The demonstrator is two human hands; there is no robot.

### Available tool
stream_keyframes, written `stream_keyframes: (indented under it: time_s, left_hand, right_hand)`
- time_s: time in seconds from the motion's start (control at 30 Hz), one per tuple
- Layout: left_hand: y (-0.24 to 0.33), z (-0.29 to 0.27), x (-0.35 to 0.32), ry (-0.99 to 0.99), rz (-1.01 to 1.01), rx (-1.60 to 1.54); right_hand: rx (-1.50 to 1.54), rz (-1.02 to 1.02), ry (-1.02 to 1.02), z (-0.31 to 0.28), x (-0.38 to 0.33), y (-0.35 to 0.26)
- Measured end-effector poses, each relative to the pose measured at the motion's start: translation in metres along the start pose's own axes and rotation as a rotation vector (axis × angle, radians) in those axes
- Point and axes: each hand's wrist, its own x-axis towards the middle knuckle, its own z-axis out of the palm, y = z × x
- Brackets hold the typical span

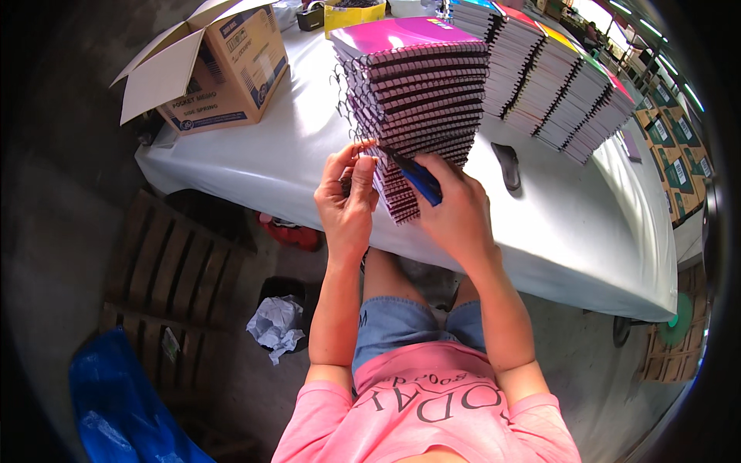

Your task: The person trims the excess spiral binding from a stack of notebooks using pliers and clears waste paper from the workspace.

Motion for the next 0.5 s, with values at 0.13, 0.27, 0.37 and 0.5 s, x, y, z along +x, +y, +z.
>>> stream_keyframes:
  time_s: [0.13, 0.27, 0.37, 0.5]
  left_hand:
    - [0.007, -0.016, -0.001, 0.118, -0.025, -0.193]
    - [-0.019, -0.098, -0.017, 0.339, -0.246, -0.623]
    - [-0.08, -0.211, -0.075, 0.509, -0.45, -0.762]
    - [-0.134, -0.32, -0.159, 1.085, -0.546, -0.662]
  right_hand:
    - [0.022, 0.001, 0.013, -0.003, -0.001, 0.002]
    - [0.182, 0.001, -0.08, -0.023, -0.011, 0.013]
    - [0.229, 0.054, -0.162, -0.04, -0.029, 0.025]
    - [0.189, 0.197, -0.301, -0.061, -0.048, 0.052]
